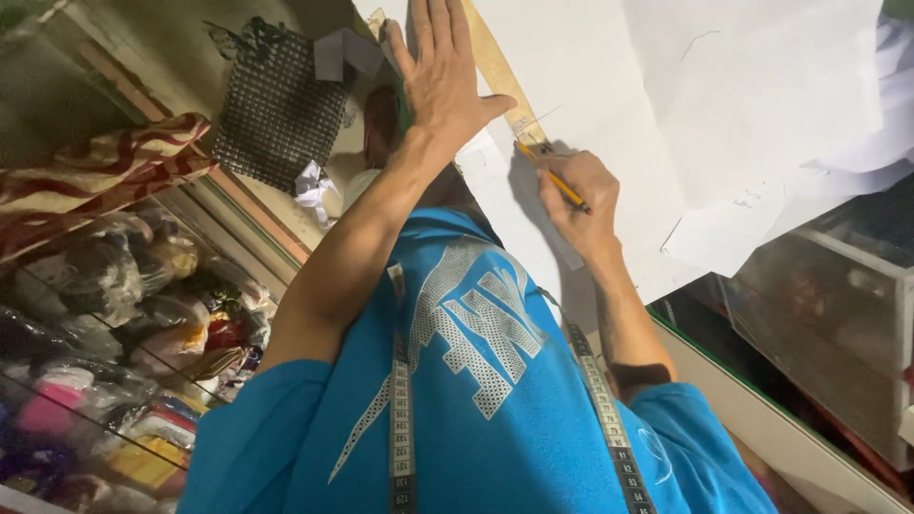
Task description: The person uses a wooden ruler and a pencil to draw straight lines on a large sheet of white paper. They repeatedly reposition the ruler and draw lines along its edge.
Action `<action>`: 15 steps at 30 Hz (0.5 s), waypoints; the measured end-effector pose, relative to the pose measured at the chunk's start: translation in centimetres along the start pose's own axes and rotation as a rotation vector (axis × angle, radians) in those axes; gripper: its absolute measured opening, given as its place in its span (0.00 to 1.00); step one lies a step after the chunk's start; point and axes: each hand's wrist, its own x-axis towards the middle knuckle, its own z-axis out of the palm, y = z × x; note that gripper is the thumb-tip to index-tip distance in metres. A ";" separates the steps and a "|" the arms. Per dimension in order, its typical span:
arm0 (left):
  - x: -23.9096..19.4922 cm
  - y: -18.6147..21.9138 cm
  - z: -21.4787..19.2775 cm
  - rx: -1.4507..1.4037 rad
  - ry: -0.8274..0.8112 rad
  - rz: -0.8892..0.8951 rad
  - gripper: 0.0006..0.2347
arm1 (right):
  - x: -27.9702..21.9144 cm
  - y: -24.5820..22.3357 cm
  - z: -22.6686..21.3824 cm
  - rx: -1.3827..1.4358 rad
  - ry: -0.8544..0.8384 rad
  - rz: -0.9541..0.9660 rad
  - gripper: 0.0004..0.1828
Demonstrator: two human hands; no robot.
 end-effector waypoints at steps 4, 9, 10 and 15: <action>-0.1 0.2 -0.8 0.019 -0.011 -0.009 0.60 | 0.5 -0.3 0.4 0.013 0.012 0.034 0.09; -0.3 0.5 -1.2 0.059 -0.007 -0.020 0.61 | 2.6 -0.4 1.2 0.092 0.024 -0.076 0.08; -0.2 0.4 -1.1 0.061 -0.003 -0.022 0.61 | 2.3 0.0 1.5 0.094 0.026 -0.081 0.08; 0.2 0.3 0.0 0.094 0.061 -0.020 0.61 | 1.6 0.5 2.0 0.060 0.046 -0.053 0.07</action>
